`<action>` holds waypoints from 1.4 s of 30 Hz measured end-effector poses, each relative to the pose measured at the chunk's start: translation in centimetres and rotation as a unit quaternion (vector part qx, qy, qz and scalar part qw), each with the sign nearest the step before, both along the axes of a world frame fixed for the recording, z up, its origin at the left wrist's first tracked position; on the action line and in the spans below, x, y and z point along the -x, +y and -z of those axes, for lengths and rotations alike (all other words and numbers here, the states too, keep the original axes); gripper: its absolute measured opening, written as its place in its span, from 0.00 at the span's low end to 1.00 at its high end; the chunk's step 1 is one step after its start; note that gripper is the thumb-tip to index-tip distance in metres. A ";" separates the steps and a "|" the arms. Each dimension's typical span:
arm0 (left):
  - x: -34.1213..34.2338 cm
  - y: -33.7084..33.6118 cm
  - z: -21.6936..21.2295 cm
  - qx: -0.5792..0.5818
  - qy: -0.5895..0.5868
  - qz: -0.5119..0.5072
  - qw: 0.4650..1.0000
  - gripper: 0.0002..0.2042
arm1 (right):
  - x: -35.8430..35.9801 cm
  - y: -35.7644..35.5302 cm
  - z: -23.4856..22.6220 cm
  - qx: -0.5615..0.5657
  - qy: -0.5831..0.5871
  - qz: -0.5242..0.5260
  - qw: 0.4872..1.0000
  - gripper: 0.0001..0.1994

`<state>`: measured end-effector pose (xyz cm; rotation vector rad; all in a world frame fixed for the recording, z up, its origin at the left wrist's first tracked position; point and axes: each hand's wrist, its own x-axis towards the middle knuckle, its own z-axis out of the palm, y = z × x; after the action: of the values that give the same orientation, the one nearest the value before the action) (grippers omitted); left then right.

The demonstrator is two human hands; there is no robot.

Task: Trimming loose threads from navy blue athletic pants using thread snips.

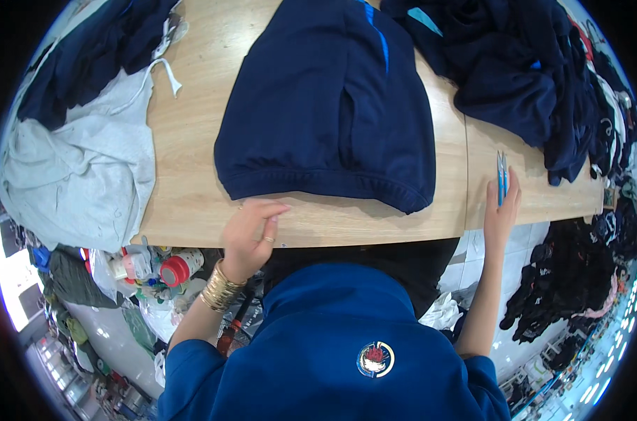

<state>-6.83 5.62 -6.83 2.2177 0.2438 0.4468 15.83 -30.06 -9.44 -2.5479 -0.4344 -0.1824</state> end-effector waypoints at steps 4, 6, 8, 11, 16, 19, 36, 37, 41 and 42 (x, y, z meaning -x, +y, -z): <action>-2.5 -3.5 0.6 0.023 -0.012 0.081 0.996 0.12 | -2.0 -2.3 3.2 0.130 -0.096 0.090 0.983 0.22; -3.7 -5.1 1.2 0.044 -0.020 0.149 0.988 0.15 | -2.3 -2.6 3.1 0.134 -0.093 0.084 0.983 0.19; -5.5 -6.6 1.1 -0.002 -0.022 0.156 0.988 0.19 | -1.7 -2.1 2.3 0.148 -0.053 0.076 0.985 0.14; -7.7 -7.6 1.7 -0.120 -0.015 0.153 0.981 0.27 | -1.1 -2.9 2.1 0.101 -0.062 0.079 0.990 0.10; -10.7 -7.3 1.9 -0.183 0.044 0.166 0.968 0.31 | 2.1 -2.3 1.6 -0.298 0.090 0.104 0.945 0.09; -11.8 -6.6 1.2 -0.136 0.053 0.144 0.979 0.23 | 5.3 1.5 0.1 -0.456 0.230 0.111 0.852 0.10; -12.5 -7.5 -7.5 0.736 0.001 -0.004 0.676 0.21 | 8.0 11.8 -7.1 -0.521 0.294 -0.089 0.796 0.25; -12.4 -7.8 -7.5 0.738 -0.008 -0.017 0.674 0.21 | 8.2 12.7 -7.4 -0.464 0.234 -0.080 0.851 0.29; -11.0 -8.0 -9.3 0.755 0.003 0.009 0.655 0.20 | 7.7 16.0 -5.6 -0.429 0.152 -0.046 0.889 0.32; -10.7 -7.7 -9.8 0.754 0.004 0.013 0.657 0.20 | 7.4 16.6 -4.7 -0.457 0.146 -0.032 0.877 0.30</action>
<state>3.85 -2.12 2.97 0.5438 0.3844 0.0716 8.43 -13.50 -4.77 -1.5851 -0.2254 0.0298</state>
